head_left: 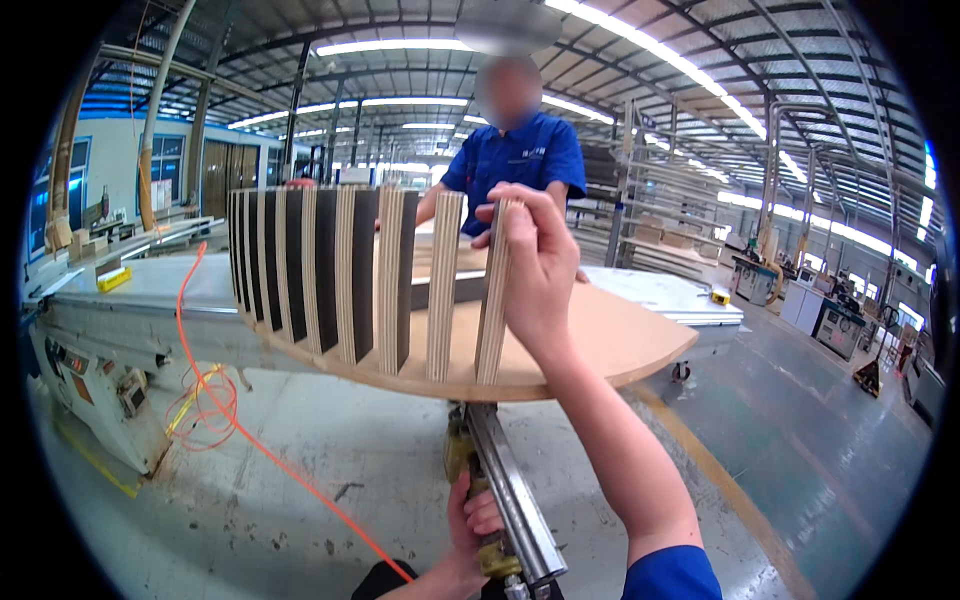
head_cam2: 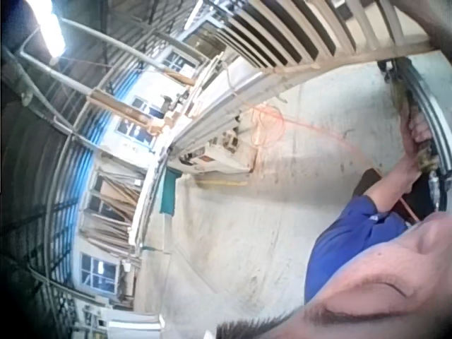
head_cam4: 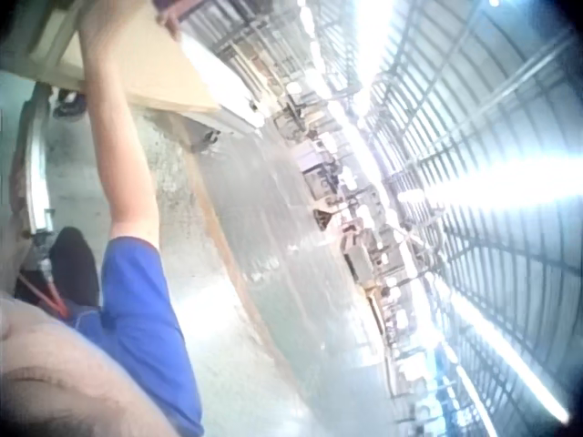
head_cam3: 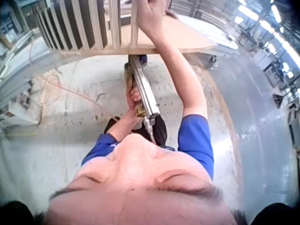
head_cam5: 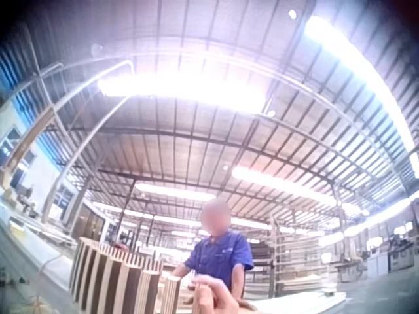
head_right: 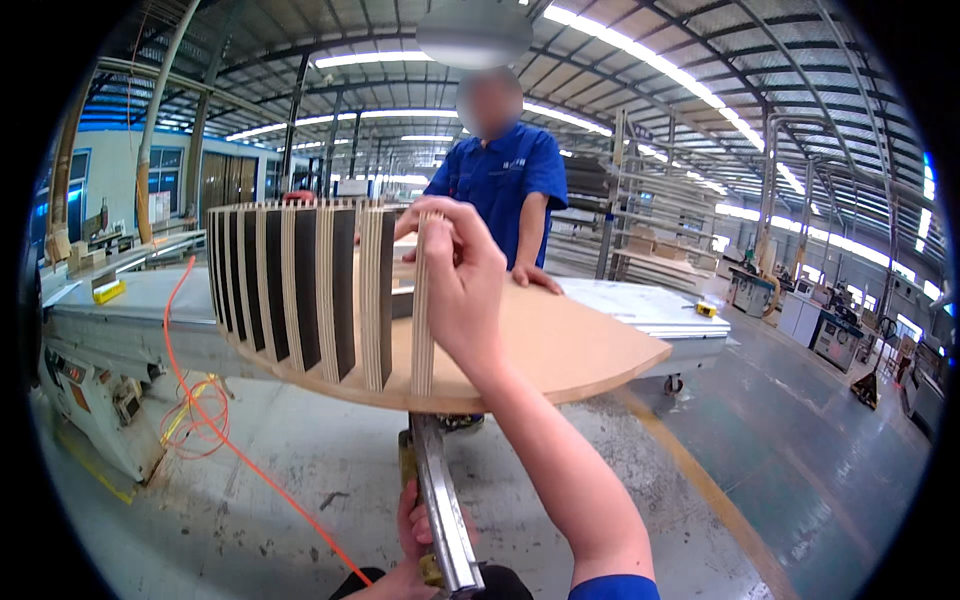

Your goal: The person is assembling a curved wooden structure by attaching vertical slats to a circular base. They use a pneumatic nail gun to secure the slats in place, working sequentially around the perimeter of the base.

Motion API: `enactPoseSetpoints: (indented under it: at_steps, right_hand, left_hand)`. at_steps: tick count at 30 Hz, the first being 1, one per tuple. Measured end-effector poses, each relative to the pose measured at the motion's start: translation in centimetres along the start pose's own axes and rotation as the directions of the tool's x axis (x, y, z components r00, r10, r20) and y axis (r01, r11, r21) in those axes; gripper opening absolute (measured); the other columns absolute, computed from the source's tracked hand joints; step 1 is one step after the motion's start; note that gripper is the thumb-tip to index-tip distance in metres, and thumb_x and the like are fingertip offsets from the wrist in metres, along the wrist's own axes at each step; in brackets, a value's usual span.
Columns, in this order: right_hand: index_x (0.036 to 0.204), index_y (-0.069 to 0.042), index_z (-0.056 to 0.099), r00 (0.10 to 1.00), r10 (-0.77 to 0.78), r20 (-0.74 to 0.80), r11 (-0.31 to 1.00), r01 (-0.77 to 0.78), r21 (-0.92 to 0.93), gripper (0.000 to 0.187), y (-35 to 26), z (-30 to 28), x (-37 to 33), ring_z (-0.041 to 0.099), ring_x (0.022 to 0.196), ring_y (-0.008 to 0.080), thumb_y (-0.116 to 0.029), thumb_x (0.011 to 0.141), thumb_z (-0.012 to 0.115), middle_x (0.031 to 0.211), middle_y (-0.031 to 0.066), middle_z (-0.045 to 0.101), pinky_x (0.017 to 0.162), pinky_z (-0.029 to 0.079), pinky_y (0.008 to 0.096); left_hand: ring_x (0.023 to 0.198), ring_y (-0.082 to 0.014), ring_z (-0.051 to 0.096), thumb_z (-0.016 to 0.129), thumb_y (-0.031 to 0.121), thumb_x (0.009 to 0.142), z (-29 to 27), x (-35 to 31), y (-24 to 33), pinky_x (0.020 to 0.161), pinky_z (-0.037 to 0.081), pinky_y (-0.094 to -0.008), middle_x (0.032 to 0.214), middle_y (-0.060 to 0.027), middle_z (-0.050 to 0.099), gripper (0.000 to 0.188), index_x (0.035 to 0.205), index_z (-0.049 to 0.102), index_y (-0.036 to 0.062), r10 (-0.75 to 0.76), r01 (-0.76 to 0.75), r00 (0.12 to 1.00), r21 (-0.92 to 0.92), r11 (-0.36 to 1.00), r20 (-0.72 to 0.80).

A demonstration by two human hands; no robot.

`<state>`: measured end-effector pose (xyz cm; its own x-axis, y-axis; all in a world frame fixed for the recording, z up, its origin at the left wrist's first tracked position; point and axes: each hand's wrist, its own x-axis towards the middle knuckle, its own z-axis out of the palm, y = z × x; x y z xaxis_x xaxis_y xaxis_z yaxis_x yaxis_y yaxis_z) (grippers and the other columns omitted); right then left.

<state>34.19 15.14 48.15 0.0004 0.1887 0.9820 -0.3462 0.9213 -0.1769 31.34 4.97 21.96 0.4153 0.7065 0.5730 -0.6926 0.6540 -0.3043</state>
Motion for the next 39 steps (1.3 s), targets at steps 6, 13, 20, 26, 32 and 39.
enactPoseSetpoints:
  at_steps: [6,13,20,26,32,39]
  right_hand:
    - [0.113,0.001,0.064,0.999,0.024,0.032,1.0,-0.024,-0.002,0.025,0.3,-0.7,0.4,0.067,0.091,0.0151,-0.017,0.106,0.049,0.107,0.0106,0.064,0.072,0.056,0.0285]
    - [0.111,0.0,0.067,1.0,-0.003,0.007,0.999,0.004,-0.046,0.026,0.8,-0.8,0.6,0.066,0.076,0.0127,-0.02,0.106,0.051,0.096,0.0103,0.069,0.068,0.053,0.0251]
    - [0.114,-0.002,0.067,1.0,-0.002,0.019,1.0,0.002,0.002,0.027,0.7,-0.9,0.5,0.068,0.076,0.0127,-0.023,0.105,0.053,0.096,0.011,0.07,0.067,0.053,0.0254]
    - [0.113,-0.002,0.067,1.0,-0.012,0.015,1.0,0.012,-0.02,0.026,0.9,-1.0,0.5,0.068,0.077,0.0129,-0.021,0.106,0.052,0.096,0.0108,0.07,0.067,0.054,0.0252]
    - [0.114,-0.001,0.066,0.999,-0.007,0.032,1.0,0.007,-0.014,0.026,0.8,-1.0,0.6,0.068,0.08,0.0134,-0.021,0.106,0.051,0.099,0.0109,0.068,0.07,0.054,0.0259]
    - [0.114,-0.001,0.066,0.998,-0.046,0.036,0.999,0.045,0.02,0.027,0.9,-0.6,0.6,0.067,0.079,0.013,-0.022,0.107,0.05,0.1,0.012,0.069,0.07,0.054,0.0257]
  left_hand:
    - [0.044,-0.0009,0.042,0.06,0.033,0.1,-0.3,0.6,0.6,0.047,0.044,-0.0178,0.051,0.0115,0.042,0.027,0.083,0.052,0.0143,0.02,-0.019,1.0,-0.03,0.999,0.007]
    - [0.043,-0.0009,0.042,0.061,0.034,0.1,-0.4,0.3,0.9,0.046,0.044,-0.0177,0.052,0.0114,0.041,0.029,0.082,0.051,0.0145,0.002,-0.003,1.0,0.047,0.999,0.031]
    - [0.043,-0.0008,0.042,0.059,0.034,0.102,0.2,0.6,0.1,0.046,0.045,-0.0175,0.052,0.0107,0.04,0.029,0.085,0.049,0.0123,0.02,-0.02,1.0,-0.001,1.0,0.023]
    - [0.043,-0.0002,0.044,0.066,0.032,0.098,-0.4,0.4,-0.1,0.044,0.045,-0.0157,0.053,0.0098,0.043,0.026,0.092,0.057,0.0084,0.047,-0.046,0.999,-0.027,0.999,0.011]
    - [0.042,-0.0006,0.041,0.063,0.029,0.099,0.6,0.4,-0.8,0.045,0.043,-0.0171,0.051,0.0105,0.041,0.023,0.088,0.055,0.0114,0.034,-0.034,0.999,-0.049,0.998,-0.019]
    - [0.043,-0.0014,0.041,0.06,0.031,0.101,0.6,0.1,-0.7,0.047,0.044,-0.0183,0.051,0.0112,0.039,0.024,0.088,0.055,0.0113,0.015,-0.014,1.0,-0.023,1.0,0.016]
